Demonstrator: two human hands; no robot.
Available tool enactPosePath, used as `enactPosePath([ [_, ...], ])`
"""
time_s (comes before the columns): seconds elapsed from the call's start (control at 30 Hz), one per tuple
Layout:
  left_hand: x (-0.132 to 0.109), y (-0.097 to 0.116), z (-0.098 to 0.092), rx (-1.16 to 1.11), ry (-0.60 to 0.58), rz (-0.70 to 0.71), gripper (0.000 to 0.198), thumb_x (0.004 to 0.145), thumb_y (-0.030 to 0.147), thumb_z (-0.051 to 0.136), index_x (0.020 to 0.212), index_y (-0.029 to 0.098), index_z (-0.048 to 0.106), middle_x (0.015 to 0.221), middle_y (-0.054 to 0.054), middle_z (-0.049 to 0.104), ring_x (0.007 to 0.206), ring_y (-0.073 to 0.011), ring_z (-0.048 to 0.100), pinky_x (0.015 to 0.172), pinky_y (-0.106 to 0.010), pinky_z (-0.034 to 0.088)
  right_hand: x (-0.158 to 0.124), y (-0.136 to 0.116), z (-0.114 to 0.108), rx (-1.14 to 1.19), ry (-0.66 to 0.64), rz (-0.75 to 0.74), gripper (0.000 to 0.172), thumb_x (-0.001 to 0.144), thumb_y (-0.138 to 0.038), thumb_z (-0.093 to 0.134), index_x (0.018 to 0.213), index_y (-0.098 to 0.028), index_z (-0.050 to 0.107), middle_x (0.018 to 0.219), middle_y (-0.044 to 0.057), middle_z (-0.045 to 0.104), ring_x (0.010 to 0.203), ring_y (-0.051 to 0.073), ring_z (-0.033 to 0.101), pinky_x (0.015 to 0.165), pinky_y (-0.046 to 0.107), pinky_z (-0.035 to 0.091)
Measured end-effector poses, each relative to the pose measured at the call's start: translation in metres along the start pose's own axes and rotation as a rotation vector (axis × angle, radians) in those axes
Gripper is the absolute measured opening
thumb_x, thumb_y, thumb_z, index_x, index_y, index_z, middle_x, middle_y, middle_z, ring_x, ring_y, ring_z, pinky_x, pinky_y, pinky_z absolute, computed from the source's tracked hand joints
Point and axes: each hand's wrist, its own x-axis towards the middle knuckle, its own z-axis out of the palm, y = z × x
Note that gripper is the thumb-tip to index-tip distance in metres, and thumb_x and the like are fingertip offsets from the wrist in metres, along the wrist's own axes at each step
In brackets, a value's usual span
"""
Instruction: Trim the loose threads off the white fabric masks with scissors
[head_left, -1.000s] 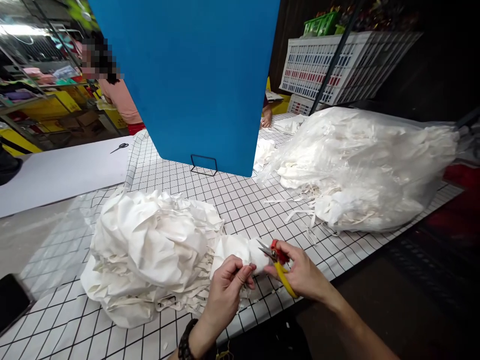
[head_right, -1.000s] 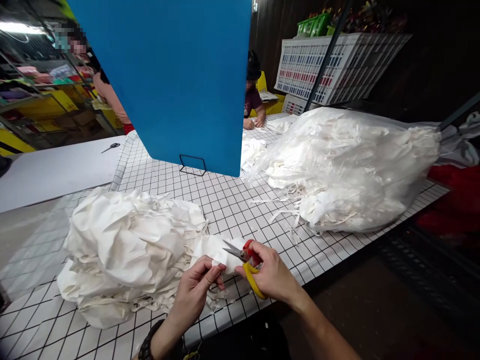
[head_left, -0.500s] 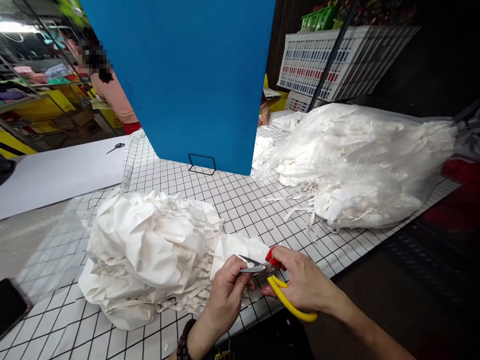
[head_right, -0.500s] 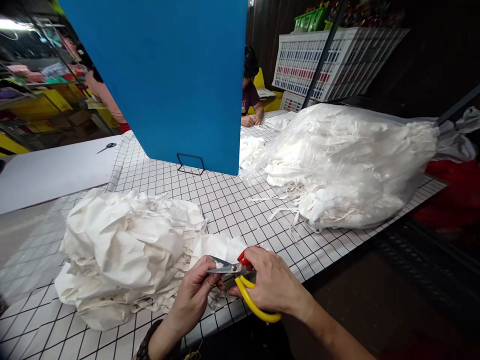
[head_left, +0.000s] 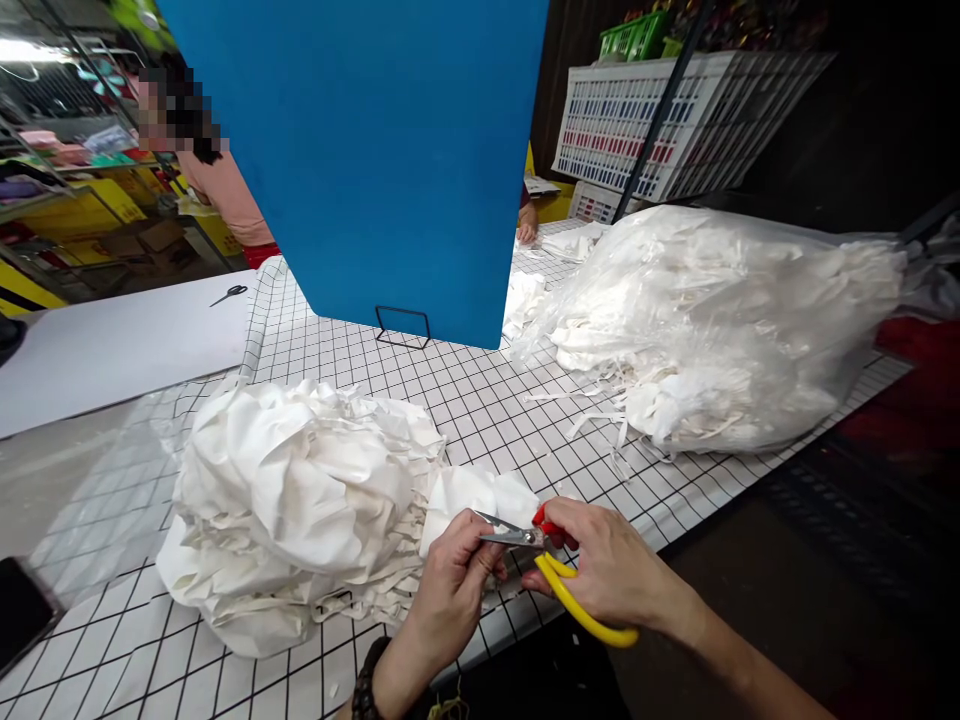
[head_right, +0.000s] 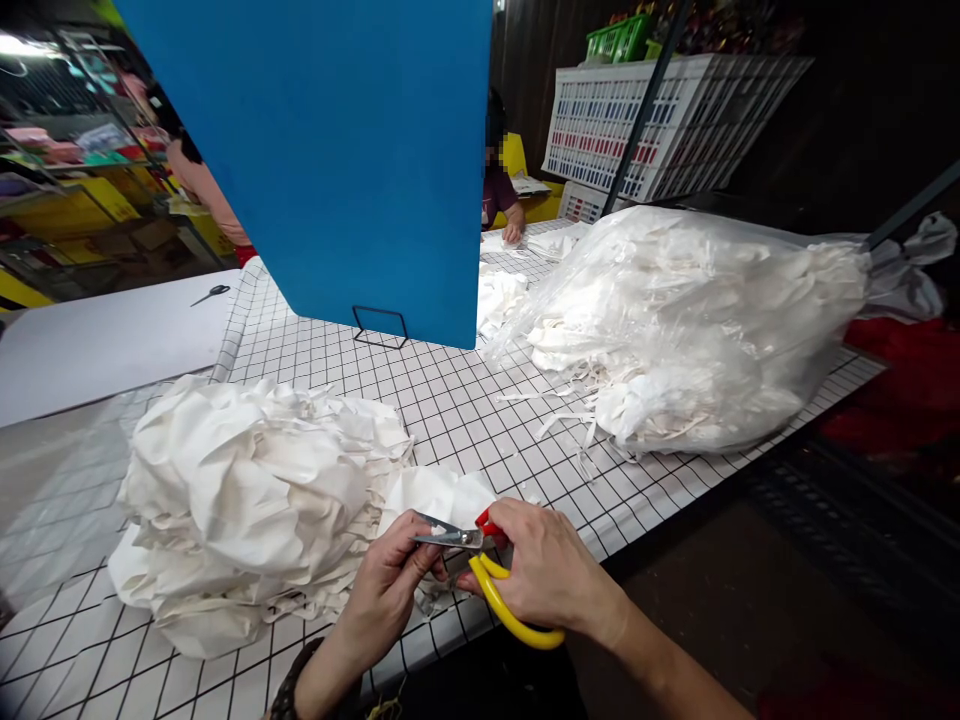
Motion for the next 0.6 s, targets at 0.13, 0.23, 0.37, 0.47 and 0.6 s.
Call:
enactPosePath([
  [0.13, 0.0001, 0.0012, -0.0001, -0.006, -0.005, -0.006, 0.03, 0.097, 0.027, 0.049, 0.072, 0.017, 0.063, 0.077, -0.003, 0.055, 0.074, -0.0148, 0.055, 0.068, -0.024, 0.042, -0.0008, 0.0039, 0.003, -0.034, 0.007, 0.003, 0.024, 0.073, -0.041, 0.069, 0.077, -0.022, 0.056, 0.074, -0.001, 0.062, 0.063, 0.015, 0.052, 0.056, 0.026, 0.033],
  [0.23, -0.0002, 0.0013, -0.0011, -0.007, -0.011, -0.014, 0.031, 0.096, 0.028, 0.049, 0.071, 0.017, 0.063, 0.078, -0.004, 0.055, 0.075, -0.015, 0.055, 0.068, -0.024, 0.042, -0.0014, 0.0056, 0.0037, -0.066, 0.003, 0.002, 0.025, 0.074, -0.043, 0.067, 0.071, -0.022, 0.054, 0.067, -0.002, 0.06, 0.058, 0.013, 0.049, 0.054, 0.026, 0.03],
  [0.37, -0.0004, 0.0013, -0.0024, -0.015, -0.03, -0.026, 0.03, 0.097, 0.029, 0.048, 0.075, 0.017, 0.064, 0.078, -0.003, 0.055, 0.073, -0.0149, 0.055, 0.067, -0.025, 0.043, -0.002, 0.0029, 0.0005, -0.058, 0.006, -0.011, 0.029, 0.073, -0.047, 0.069, 0.073, -0.022, 0.055, 0.07, -0.002, 0.061, 0.06, 0.014, 0.05, 0.054, 0.026, 0.031],
  [0.47, -0.0001, 0.0021, -0.0031, -0.006, -0.052, -0.026, 0.026, 0.096, 0.029, 0.049, 0.081, 0.017, 0.065, 0.076, -0.002, 0.055, 0.07, -0.0139, 0.056, 0.065, -0.024, 0.043, -0.0017, 0.0006, -0.0011, -0.043, 0.007, -0.028, 0.034, 0.071, -0.051, 0.071, 0.075, -0.022, 0.055, 0.072, -0.002, 0.062, 0.062, 0.015, 0.052, 0.055, 0.025, 0.032],
  [0.6, -0.001, 0.0037, -0.0031, -0.006, -0.061, -0.025, 0.028, 0.096, 0.029, 0.049, 0.077, 0.017, 0.064, 0.076, -0.002, 0.054, 0.07, -0.0138, 0.055, 0.065, -0.024, 0.044, -0.0012, 0.0033, 0.0025, -0.07, 0.024, -0.037, 0.031, 0.073, -0.048, 0.069, 0.07, -0.021, 0.054, 0.066, -0.002, 0.06, 0.058, 0.013, 0.048, 0.053, 0.026, 0.029],
])
